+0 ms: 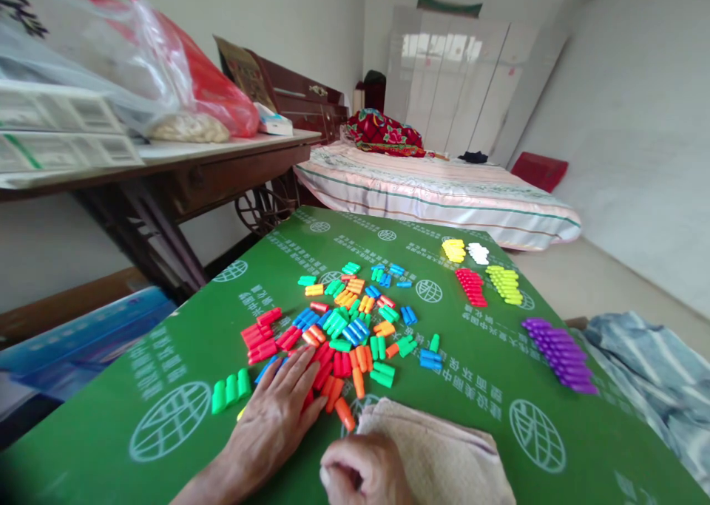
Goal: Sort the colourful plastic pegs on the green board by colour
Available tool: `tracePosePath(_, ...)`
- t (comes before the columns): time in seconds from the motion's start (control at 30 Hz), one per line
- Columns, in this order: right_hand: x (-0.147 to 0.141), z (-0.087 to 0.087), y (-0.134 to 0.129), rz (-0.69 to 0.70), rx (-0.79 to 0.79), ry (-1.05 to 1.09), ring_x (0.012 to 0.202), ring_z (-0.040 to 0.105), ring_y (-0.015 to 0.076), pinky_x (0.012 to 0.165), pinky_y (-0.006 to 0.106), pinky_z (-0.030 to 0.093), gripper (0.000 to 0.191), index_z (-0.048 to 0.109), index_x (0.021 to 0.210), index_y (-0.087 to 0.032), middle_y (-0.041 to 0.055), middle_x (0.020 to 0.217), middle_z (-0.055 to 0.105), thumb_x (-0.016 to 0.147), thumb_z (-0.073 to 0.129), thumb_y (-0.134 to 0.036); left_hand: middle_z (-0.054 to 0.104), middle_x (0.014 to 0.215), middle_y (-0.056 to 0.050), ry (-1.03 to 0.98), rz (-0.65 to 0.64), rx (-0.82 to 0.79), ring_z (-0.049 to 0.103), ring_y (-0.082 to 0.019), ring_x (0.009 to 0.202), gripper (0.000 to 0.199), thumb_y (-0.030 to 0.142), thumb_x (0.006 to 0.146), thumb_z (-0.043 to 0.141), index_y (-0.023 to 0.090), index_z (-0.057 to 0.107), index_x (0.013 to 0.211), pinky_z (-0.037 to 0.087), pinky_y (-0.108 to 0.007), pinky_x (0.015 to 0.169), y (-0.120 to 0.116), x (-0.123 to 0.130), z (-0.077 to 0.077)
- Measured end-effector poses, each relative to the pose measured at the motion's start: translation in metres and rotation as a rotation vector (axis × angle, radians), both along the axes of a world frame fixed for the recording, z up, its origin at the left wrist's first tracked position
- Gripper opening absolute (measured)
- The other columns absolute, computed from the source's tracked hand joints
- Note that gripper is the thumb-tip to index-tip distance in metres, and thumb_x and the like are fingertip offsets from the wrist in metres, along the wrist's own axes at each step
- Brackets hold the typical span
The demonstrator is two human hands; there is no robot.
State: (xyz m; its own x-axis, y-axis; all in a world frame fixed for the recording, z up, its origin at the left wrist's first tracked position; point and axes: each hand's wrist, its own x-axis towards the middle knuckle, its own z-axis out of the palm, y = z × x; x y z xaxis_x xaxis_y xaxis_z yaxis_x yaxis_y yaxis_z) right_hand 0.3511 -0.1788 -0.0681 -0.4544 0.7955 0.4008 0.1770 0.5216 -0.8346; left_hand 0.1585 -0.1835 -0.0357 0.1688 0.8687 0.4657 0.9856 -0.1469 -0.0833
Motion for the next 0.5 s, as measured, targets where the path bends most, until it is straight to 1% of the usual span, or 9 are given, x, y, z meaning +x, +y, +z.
tracePosePath(0.1, -0.004, 0.002, 0.002, -0.008, -0.018, 0.01, 0.04, 0.043, 0.009, 0.046, 0.019, 0.038, 0.024, 0.061, 0.059, -0.02, -0.004, 0.043, 0.051, 0.079, 0.055, -0.03, 0.056, 0.133, -0.01, 0.037, 0.003, 0.037, 0.055, -0.027, 0.12, 0.042, 0.046, 0.092, 0.044, 0.02, 0.058, 0.122, 0.049, -0.046, 0.099, 0.005, -0.001, -0.003)
tracePosePath(0.23, -0.007, 0.003, 0.003, 0.011, -0.057, 0.012, 0.041, 0.044, 0.0085, 0.046, 0.018, 0.038, 0.02, 0.062, 0.059, -0.02, -0.0036, 0.044, 0.053, 0.077, 0.057, -0.026, 0.058, 0.131, -0.009, 0.036, -0.006, 0.048, 0.057, -0.027, 0.119, 0.043, 0.047, 0.092, 0.041, 0.021, 0.058, 0.122, 0.05, -0.047, 0.097, 0.01, -0.002, -0.003)
tracePosePath(0.4, -0.007, 0.004, 0.003, -0.027, -0.039, 0.045, 0.041, 0.045, 0.0091, 0.045, 0.018, 0.037, 0.023, 0.061, 0.056, -0.021, -0.003, 0.044, 0.053, 0.076, 0.056, -0.029, 0.061, 0.126, -0.01, 0.071, -0.034, 0.077, 0.059, -0.028, 0.114, 0.043, 0.045, 0.093, 0.039, 0.018, 0.06, 0.118, 0.053, -0.048, 0.092, 0.012, -0.001, 0.001)
tracePosePath(0.5, -0.005, 0.006, 0.004, 0.012, -0.055, 0.01, 0.043, 0.047, 0.009, 0.047, 0.018, 0.038, 0.017, 0.062, 0.058, -0.021, -0.0034, 0.047, 0.055, 0.074, 0.057, -0.024, 0.062, 0.125, -0.011, 0.079, -0.035, 0.089, 0.06, -0.028, 0.113, 0.043, 0.045, 0.093, 0.039, 0.017, 0.061, 0.116, 0.053, -0.048, 0.092, 0.014, 0.0, 0.0)
